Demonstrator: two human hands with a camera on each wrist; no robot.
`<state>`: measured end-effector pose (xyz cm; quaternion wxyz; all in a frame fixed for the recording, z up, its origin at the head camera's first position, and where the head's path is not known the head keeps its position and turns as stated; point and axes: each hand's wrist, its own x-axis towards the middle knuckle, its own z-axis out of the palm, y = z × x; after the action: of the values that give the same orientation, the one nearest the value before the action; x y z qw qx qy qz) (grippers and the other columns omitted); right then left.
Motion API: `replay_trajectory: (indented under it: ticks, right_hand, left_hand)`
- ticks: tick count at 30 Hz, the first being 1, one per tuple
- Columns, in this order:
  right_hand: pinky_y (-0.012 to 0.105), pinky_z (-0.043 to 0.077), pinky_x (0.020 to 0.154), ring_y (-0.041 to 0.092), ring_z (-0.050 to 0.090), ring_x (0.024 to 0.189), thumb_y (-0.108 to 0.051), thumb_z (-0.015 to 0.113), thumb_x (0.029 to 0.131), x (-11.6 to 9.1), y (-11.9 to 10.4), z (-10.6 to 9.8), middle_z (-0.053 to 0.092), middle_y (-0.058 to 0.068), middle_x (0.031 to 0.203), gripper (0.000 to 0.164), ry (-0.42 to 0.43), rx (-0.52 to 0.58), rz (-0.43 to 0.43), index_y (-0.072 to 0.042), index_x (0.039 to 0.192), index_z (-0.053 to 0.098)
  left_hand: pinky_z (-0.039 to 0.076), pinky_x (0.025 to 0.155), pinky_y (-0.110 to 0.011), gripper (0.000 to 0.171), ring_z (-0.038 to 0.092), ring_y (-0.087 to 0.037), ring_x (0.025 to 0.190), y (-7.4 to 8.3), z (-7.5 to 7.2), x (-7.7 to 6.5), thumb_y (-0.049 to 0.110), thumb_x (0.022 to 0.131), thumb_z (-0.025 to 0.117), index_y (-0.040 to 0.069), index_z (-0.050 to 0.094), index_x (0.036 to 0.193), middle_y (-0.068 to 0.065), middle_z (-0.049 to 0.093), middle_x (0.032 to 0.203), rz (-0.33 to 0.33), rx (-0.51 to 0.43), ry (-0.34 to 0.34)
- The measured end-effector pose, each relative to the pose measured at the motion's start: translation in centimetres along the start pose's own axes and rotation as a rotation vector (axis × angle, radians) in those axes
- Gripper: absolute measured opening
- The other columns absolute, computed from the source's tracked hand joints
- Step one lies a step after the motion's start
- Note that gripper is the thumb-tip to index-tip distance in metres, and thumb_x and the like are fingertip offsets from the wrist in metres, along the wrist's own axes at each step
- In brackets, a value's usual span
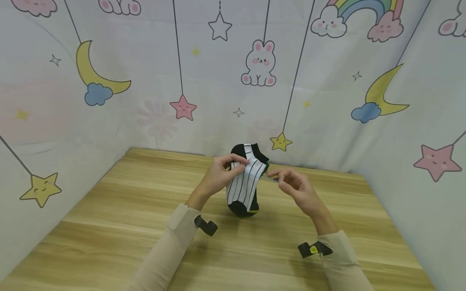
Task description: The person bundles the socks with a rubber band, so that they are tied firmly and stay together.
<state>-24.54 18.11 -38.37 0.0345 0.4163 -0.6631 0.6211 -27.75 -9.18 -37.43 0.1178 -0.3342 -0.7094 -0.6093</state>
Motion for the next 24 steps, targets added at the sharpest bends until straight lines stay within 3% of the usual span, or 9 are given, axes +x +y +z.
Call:
replay_trajectory:
  ticks: [4, 7, 11, 14, 16, 18, 22, 24]
  right_hand:
    - [0.035, 0.049, 0.097, 0.021, 0.065, 0.108, 0.001, 0.048, 0.104, -0.1, 0.1, -0.3, 0.066, 0.005, 0.109, 0.009, -0.111, 0.087, 0.007, 0.007, 0.097, 0.048]
    - [0.033, 0.053, 0.086, 0.021, 0.065, 0.094, 0.001, 0.05, 0.103, -0.2, -0.1, -0.4, 0.064, 0.007, 0.098, 0.008, -0.121, 0.002, 0.055, 0.007, 0.098, 0.05]
    - [0.029, 0.048, 0.089, 0.019, 0.062, 0.097, -0.001, 0.057, 0.1, -0.1, -0.4, 0.0, 0.065, 0.004, 0.093, 0.004, -0.028, -0.198, 0.088, 0.001, 0.097, 0.058]
    - [0.029, 0.044, 0.096, 0.017, 0.062, 0.105, 0.002, 0.059, 0.098, 0.2, -0.8, 0.6, 0.069, 0.001, 0.093, 0.004, 0.062, -0.21, 0.04, -0.001, 0.096, 0.061]
    - [0.029, 0.046, 0.094, 0.016, 0.064, 0.103, 0.005, 0.058, 0.097, 0.4, -1.0, 0.9, 0.071, 0.0, 0.092, 0.008, 0.099, -0.106, -0.018, -0.003, 0.096, 0.061]
    - [0.029, 0.049, 0.089, 0.017, 0.066, 0.099, 0.009, 0.054, 0.096, 0.6, -1.1, 1.1, 0.07, 0.0, 0.089, 0.015, 0.102, 0.072, -0.102, -0.003, 0.098, 0.061]
    - [0.03, 0.052, 0.086, 0.02, 0.068, 0.092, 0.013, 0.043, 0.097, 0.9, -1.2, 1.3, 0.066, 0.002, 0.081, 0.025, 0.031, 0.43, -0.232, -0.004, 0.101, 0.06]
    - [0.031, 0.052, 0.085, 0.019, 0.067, 0.086, 0.013, 0.038, 0.097, 0.9, -1.2, 1.2, 0.064, 0.003, 0.081, 0.027, -0.012, 0.512, -0.252, -0.004, 0.103, 0.059]
  left_hand:
    - [0.049, 0.068, -0.024, 0.013, 0.057, -0.014, 0.085, 0.1, 0.1, 0.0, 0.009, 0.097, 0.066, 0.006, 0.074, 0.107, -0.006, 0.071, 0.108, 0.02, 0.022, 0.01]
    - [0.045, 0.061, -0.024, 0.014, 0.051, -0.014, 0.075, 0.2, 0.1, -0.1, 0.008, 0.096, 0.065, 0.006, 0.074, 0.107, -0.005, 0.07, 0.106, 0.009, 0.021, 0.017]
    - [0.043, 0.055, -0.024, 0.015, 0.047, -0.013, 0.065, 0.4, -0.1, -0.1, 0.007, 0.096, 0.065, 0.004, 0.073, 0.108, -0.006, 0.067, 0.1, -0.006, -0.054, 0.035]
    - [0.041, 0.053, -0.024, 0.017, 0.044, -0.013, 0.062, 0.7, -0.3, -0.1, 0.005, 0.095, 0.066, -0.001, 0.071, 0.11, -0.006, 0.064, 0.1, -0.008, -0.136, 0.046]
    - [0.042, 0.055, -0.023, 0.018, 0.045, -0.013, 0.065, 0.9, -0.3, -0.1, 0.003, 0.095, 0.066, -0.005, 0.069, 0.111, -0.005, 0.063, 0.101, -0.011, -0.189, 0.052]
    - [0.046, 0.059, -0.023, 0.02, 0.048, -0.013, 0.07, 1.3, -0.3, 0.0, 0.001, 0.094, 0.067, -0.008, 0.068, 0.111, -0.005, 0.062, 0.104, -0.014, -0.229, 0.055]
    - [0.053, 0.064, -0.025, 0.022, 0.056, -0.014, 0.076, 1.8, -0.2, -0.1, 0.0, 0.092, 0.068, -0.008, 0.066, 0.112, -0.007, 0.061, 0.103, -0.03, -0.289, 0.044]
    - [0.055, 0.066, -0.027, 0.023, 0.059, -0.015, 0.078, 1.9, -0.2, -0.2, 0.0, 0.09, 0.069, -0.006, 0.067, 0.112, -0.009, 0.062, 0.104, -0.038, -0.303, 0.025]
